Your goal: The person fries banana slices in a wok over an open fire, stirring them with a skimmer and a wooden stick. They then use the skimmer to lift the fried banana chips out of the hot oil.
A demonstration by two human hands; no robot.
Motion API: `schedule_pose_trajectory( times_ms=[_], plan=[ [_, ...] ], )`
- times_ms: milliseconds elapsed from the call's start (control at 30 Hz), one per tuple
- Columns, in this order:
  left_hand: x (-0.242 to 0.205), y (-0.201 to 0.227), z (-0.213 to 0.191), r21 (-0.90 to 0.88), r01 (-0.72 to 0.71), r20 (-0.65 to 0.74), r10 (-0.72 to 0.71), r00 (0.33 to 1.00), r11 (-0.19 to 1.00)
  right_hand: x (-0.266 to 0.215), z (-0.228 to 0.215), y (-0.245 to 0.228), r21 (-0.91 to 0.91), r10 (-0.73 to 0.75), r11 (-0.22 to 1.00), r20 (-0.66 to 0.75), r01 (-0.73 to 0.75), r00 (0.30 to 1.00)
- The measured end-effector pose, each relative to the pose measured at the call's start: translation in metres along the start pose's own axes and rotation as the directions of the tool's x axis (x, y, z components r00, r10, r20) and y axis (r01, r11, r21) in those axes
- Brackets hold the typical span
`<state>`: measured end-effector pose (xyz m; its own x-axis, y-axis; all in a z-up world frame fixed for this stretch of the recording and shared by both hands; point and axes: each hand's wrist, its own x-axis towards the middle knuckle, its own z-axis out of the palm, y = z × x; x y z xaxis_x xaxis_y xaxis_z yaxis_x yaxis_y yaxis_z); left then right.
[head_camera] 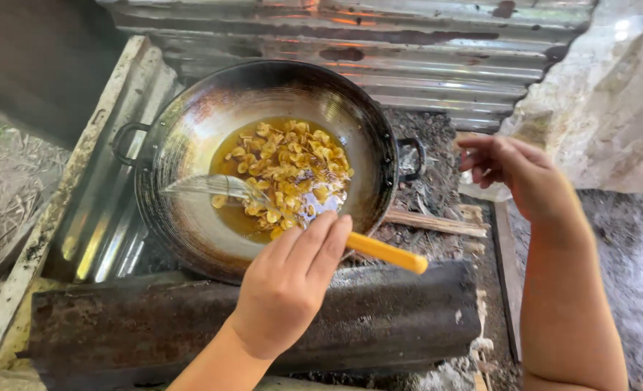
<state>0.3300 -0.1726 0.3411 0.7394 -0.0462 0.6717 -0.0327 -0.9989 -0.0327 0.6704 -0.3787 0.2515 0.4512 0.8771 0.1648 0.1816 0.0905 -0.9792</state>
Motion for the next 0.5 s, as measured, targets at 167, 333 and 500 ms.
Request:
schedule_pose_trajectory(
  times_ms=[167,333,500],
  plan=[
    [-0.02,-0.013,0.004,-0.072,0.018,0.062,-0.014,0.998,0.997,-0.02,-0.13,0.406,-0.819,0.35,0.438,-0.226,-0.372,0.909],
    [-0.025,-0.011,0.013,-0.089,0.024,0.024,-0.022,0.999,0.996,-0.031,-0.081,0.401,-0.95,0.443,0.099,-0.223,-0.295,0.868],
    [-0.024,-0.007,0.012,-0.076,0.011,0.008,-0.011,1.0,0.997,-0.021,-0.069,0.378,-0.957,0.491,-0.043,-0.272,-0.288,0.828]
  ],
)
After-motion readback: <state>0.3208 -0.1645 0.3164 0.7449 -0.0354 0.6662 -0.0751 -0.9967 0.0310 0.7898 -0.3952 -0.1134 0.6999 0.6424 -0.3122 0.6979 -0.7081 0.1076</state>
